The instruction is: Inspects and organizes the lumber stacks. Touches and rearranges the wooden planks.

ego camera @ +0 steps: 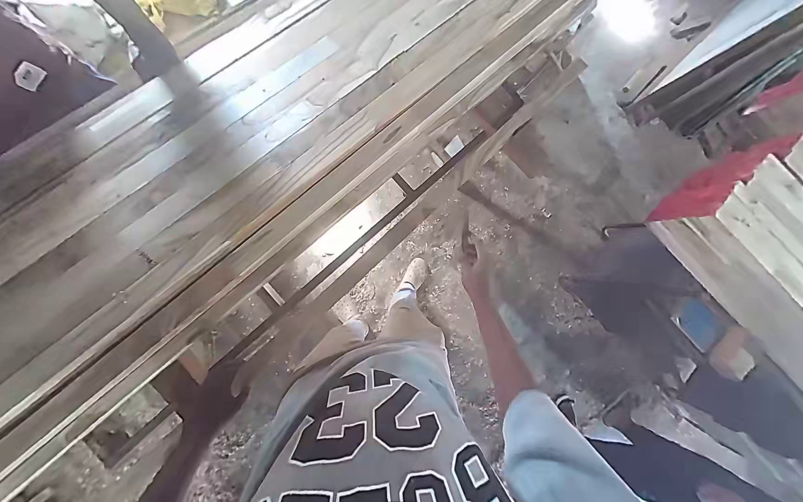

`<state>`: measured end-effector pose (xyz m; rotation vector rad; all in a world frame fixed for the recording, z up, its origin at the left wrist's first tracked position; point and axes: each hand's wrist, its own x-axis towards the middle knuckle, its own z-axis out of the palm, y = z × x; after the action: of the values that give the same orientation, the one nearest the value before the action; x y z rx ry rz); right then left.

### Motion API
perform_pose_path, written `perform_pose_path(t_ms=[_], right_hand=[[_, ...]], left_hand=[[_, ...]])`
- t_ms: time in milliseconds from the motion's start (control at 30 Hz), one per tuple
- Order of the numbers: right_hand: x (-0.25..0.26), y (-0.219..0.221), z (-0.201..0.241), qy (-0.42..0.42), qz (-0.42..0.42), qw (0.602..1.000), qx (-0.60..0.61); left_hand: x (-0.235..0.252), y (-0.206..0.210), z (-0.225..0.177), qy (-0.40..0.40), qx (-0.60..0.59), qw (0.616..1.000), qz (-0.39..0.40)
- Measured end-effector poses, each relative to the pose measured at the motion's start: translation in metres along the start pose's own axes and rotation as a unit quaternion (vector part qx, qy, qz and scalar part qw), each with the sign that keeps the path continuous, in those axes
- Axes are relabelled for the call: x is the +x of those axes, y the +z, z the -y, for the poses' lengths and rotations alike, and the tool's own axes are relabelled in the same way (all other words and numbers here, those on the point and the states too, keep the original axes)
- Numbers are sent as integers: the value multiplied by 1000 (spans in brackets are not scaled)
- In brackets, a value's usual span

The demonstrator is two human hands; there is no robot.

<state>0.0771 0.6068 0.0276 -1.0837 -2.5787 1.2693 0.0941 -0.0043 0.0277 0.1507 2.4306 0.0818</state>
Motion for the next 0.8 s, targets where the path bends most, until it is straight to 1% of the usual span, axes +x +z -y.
perform_pose_path(t_ms=[33, 100, 167, 233, 300, 333, 367, 433, 500, 567, 633, 700, 733, 800], right_hand=[[26, -3, 10, -16, 20, 998, -55], [68, 0, 20, -17, 51, 992, -118], [94, 4, 20, -14, 93, 977, -191], [100, 0, 19, -8, 137, 950, -279], [91, -18, 30, 11, 166, 927, -337], [87, -29, 39, 19, 173, 920, -350], [86, -39, 47, 29, 174, 923, -343], [96, -48, 65, 50, 158, 942, -292], [108, -44, 89, 52, 140, 960, -235], [107, -29, 104, 70, 179, 956, -221], [87, -19, 120, 94, 245, 934, -243], [62, -20, 119, 109, 297, 921, -226], [54, -23, 108, 118, 303, 925, -195], [50, -32, 85, 129, 259, 946, -149]], left_hand=[[2, -8, 0, -13, -15, 999, 47], [11, -32, -2, -51, -45, 987, 149], [25, -36, 6, -62, -63, 978, 191], [37, -37, 15, -64, -49, 971, 227], [45, -38, 20, -69, -22, 963, 259], [47, -35, 23, -71, -8, 962, 264], [47, -32, 25, -75, 0, 962, 261], [44, -29, 28, -86, 0, 966, 244], [38, -34, 18, -91, -4, 971, 222], [29, -33, 16, -89, -23, 976, 199], [26, -27, 19, -85, -39, 979, 181], [24, -24, 22, -86, -40, 979, 178], [21, -27, 20, -93, -35, 978, 181], [12, -29, 16, -99, -22, 984, 147]])
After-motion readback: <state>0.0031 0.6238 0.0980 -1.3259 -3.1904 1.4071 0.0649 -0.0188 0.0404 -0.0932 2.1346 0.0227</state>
